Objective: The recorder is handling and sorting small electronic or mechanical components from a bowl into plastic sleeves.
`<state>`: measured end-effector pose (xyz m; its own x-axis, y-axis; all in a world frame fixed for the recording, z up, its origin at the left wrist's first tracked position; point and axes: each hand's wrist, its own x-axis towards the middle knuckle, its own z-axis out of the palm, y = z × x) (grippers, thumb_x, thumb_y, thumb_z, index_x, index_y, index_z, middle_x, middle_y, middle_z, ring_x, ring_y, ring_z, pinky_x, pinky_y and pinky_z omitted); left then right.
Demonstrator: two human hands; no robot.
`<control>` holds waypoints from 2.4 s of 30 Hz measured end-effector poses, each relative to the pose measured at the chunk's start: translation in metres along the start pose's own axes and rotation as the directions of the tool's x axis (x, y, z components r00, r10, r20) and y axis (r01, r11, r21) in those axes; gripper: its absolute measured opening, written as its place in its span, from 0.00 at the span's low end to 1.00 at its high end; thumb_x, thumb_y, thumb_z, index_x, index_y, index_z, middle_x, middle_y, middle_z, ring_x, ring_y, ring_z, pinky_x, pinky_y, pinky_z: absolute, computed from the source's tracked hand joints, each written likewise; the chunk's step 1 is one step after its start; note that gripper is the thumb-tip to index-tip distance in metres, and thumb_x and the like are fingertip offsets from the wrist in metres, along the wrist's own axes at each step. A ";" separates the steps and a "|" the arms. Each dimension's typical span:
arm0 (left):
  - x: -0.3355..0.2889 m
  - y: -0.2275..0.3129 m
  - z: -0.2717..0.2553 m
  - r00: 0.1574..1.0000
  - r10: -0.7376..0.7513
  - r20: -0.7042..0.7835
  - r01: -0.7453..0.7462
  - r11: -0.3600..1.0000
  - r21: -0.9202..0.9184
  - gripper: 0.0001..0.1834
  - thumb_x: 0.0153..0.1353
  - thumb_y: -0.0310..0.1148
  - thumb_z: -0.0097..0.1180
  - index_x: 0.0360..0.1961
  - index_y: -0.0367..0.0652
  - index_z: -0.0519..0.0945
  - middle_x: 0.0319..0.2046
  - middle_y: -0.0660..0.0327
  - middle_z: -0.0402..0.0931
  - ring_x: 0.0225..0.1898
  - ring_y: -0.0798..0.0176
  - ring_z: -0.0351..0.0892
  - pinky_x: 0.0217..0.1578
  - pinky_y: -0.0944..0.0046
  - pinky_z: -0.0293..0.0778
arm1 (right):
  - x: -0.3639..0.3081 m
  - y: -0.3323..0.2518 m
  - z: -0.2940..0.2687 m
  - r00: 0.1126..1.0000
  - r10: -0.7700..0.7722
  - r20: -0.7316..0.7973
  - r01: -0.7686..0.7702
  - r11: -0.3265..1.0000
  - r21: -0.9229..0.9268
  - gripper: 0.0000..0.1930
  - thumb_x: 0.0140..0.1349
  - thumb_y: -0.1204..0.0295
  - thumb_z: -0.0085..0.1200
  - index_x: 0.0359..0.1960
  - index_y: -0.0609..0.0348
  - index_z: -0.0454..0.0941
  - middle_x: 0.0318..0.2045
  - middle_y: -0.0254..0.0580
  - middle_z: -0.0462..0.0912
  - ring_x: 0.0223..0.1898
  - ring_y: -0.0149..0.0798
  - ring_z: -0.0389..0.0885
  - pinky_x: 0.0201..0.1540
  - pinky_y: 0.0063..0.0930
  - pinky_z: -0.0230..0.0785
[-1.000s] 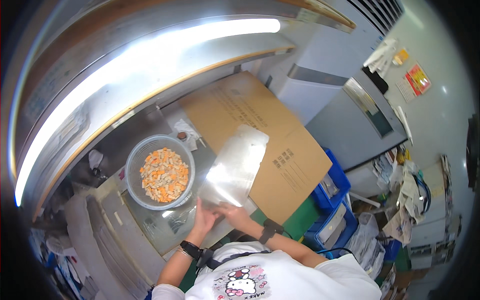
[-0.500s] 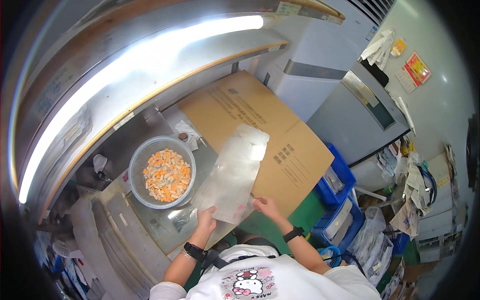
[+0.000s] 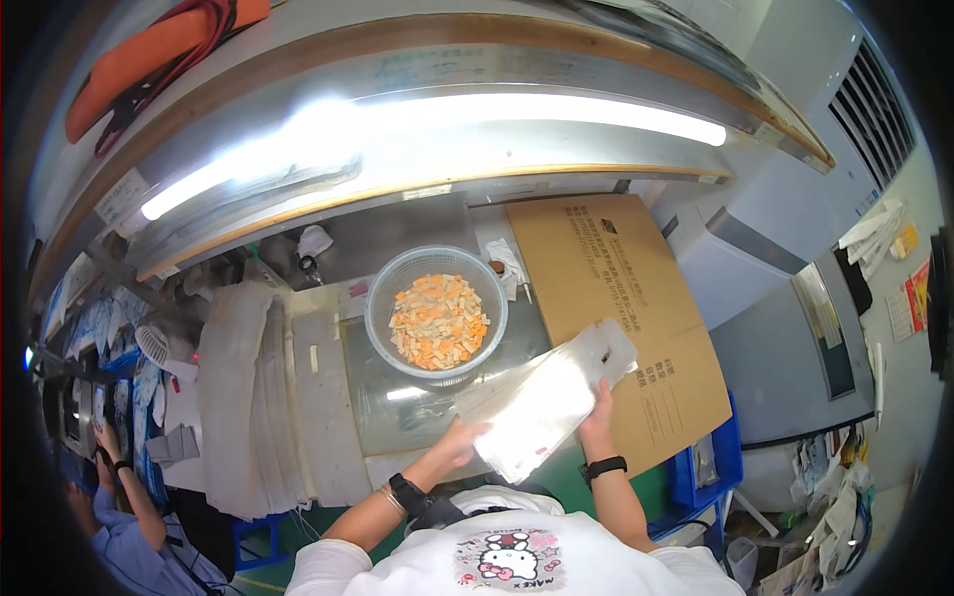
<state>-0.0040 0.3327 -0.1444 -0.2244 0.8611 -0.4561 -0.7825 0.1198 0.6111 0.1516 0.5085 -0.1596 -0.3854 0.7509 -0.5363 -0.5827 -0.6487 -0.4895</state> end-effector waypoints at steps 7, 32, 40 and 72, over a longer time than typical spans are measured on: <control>-0.013 0.045 -0.001 0.995 0.084 0.047 -0.087 0.994 0.068 0.23 0.42 0.22 0.52 0.43 0.38 0.64 0.41 0.60 0.66 0.42 0.64 0.66 0.43 0.63 0.63 | 0.027 -0.051 0.051 0.968 -0.195 0.159 0.181 0.979 0.099 0.23 0.56 0.60 0.33 0.48 0.64 0.57 0.45 0.49 0.65 0.48 0.47 0.62 0.51 0.41 0.52; 0.041 0.125 -0.058 0.699 0.663 -0.267 -0.654 0.744 0.134 0.26 0.45 0.27 0.53 0.46 0.35 0.59 0.42 0.53 0.64 0.43 0.61 0.65 0.44 0.64 0.61 | -0.027 -0.029 0.241 0.630 -0.438 0.641 0.549 0.836 0.031 0.24 0.46 0.83 0.43 0.48 0.59 0.56 0.42 0.41 0.65 0.39 0.38 0.66 0.40 0.33 0.63; 0.055 0.104 -0.089 0.372 0.747 -0.551 0.124 0.548 0.827 0.44 0.39 0.27 0.54 0.54 0.38 0.40 0.46 0.41 0.58 0.49 0.47 0.58 0.47 0.59 0.57 | -0.030 -0.030 0.246 0.467 -0.497 0.732 0.712 0.701 0.021 0.17 0.45 0.87 0.44 0.40 0.61 0.66 0.38 0.40 0.71 0.39 0.34 0.69 0.45 0.27 0.62; -0.061 0.091 0.036 0.269 0.934 0.237 -0.668 0.003 0.744 0.08 0.45 0.18 0.47 0.29 0.36 0.72 0.31 0.55 0.72 0.35 0.60 0.72 0.34 0.68 0.68 | -0.087 -0.061 0.206 0.377 -0.383 0.843 0.775 0.629 -0.060 0.20 0.41 0.80 0.52 0.40 0.60 0.65 0.35 0.38 0.71 0.37 0.35 0.70 0.42 0.29 0.62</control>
<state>-0.0405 0.3090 -0.0373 -0.6530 0.4602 0.6015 0.5795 -0.2078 0.7881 0.0730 0.5084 0.0588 -0.5252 0.6359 0.5655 -0.6222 0.1664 -0.7650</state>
